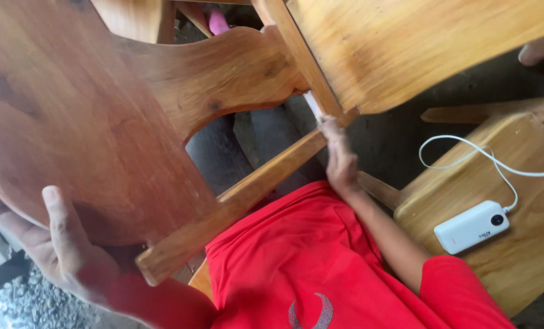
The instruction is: The person sands the backrest of a wooden chair using a piece of sandpaper. They hold the chair with their left hand and rub the sandpaper against the curved wooden surface with their right hand, focusing on the edges and corners.
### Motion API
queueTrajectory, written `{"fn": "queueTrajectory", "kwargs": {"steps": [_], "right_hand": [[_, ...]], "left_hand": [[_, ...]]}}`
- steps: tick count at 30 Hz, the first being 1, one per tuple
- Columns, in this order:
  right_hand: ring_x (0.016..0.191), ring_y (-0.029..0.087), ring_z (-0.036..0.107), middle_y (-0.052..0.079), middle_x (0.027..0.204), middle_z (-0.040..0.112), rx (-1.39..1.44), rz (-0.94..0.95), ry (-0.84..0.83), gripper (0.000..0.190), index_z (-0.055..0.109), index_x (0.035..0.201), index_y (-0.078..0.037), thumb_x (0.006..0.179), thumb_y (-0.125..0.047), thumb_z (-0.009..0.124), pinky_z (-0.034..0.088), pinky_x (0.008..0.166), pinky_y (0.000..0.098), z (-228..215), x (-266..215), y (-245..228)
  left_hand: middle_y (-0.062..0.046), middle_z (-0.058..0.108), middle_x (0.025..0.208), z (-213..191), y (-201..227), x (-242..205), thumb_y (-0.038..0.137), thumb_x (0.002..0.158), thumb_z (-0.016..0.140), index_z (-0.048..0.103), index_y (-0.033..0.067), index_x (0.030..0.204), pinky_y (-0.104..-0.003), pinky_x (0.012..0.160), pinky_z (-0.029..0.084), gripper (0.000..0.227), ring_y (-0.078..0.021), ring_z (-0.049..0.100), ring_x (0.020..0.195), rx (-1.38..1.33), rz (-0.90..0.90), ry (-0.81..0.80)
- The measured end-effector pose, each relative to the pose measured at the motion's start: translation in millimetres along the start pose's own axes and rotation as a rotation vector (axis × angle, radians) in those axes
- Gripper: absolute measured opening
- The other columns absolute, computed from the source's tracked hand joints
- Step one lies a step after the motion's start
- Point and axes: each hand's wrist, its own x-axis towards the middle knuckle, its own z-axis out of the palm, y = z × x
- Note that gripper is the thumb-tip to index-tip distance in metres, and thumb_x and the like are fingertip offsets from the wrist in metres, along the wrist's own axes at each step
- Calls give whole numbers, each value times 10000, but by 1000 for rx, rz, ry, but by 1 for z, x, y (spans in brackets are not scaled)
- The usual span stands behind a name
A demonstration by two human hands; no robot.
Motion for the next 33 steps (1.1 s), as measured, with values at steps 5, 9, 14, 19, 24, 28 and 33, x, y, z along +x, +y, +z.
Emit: {"fn": "queueTrajectory", "kwargs": {"steps": [5, 9, 14, 19, 24, 28, 33], "right_hand": [[1362, 301, 515, 94, 1496, 564, -132, 279, 9, 357, 592, 1446, -101, 1138, -180, 427, 398, 1160, 468, -10, 14, 122], [1350, 376, 518, 233, 1437, 589, -42, 96, 53, 381, 614, 1399, 21, 1116, -125, 405, 371, 1180, 487, -1, 4, 7], [1389, 346, 563, 235, 1455, 586, 131, -126, -7, 390, 528, 1427, 79, 1112, -77, 360, 302, 1274, 433, -4, 4, -56], [1464, 281, 473, 174, 1495, 575, -96, 45, -23, 399, 572, 1433, 15, 1150, -130, 331, 287, 1234, 421, -14, 2, 95], [1472, 327, 458, 234, 1498, 540, 2, -41, -89, 410, 550, 1431, 59, 1127, -120, 340, 332, 1258, 388, -14, 6, 7], [1506, 320, 435, 255, 1551, 481, 315, -97, -264, 456, 342, 1520, 130, 1118, -79, 289, 132, 1350, 418, -20, -4, -104], [1473, 298, 462, 196, 1535, 518, -42, -91, -40, 396, 509, 1476, 57, 1141, -87, 355, 328, 1270, 381, 1, 0, 75]], "left_hand": [[-250, 347, 1766, -19, -1, -4, 96, 1267, 455, 285, 87, 1647, -523, 1493, 324, 417, -430, 381, 1693, 25, -24, 46], [-262, 335, 1783, -28, -1, -8, 98, 1264, 457, 262, 84, 1654, -522, 1500, 320, 437, -437, 379, 1707, 50, -50, 74], [-273, 323, 1800, -11, -2, -6, 101, 1260, 459, 238, 82, 1661, -522, 1507, 317, 457, -443, 376, 1720, 31, -89, 34], [-243, 353, 1705, 8, 6, -3, 128, 1263, 417, 350, 52, 1626, -540, 1441, 323, 377, -427, 365, 1636, -24, -15, -76], [-229, 329, 1730, 16, 14, -4, 110, 1252, 388, 330, 82, 1642, -511, 1468, 284, 396, -415, 336, 1670, -13, -19, -74], [-234, 363, 1725, 9, 4, -5, 122, 1256, 444, 349, 71, 1638, -537, 1473, 324, 397, -415, 373, 1657, -81, -31, -26], [-200, 334, 1723, 8, 4, -6, 114, 1261, 452, 316, 57, 1632, -470, 1457, 268, 399, -355, 328, 1659, -27, -30, 22]]}}
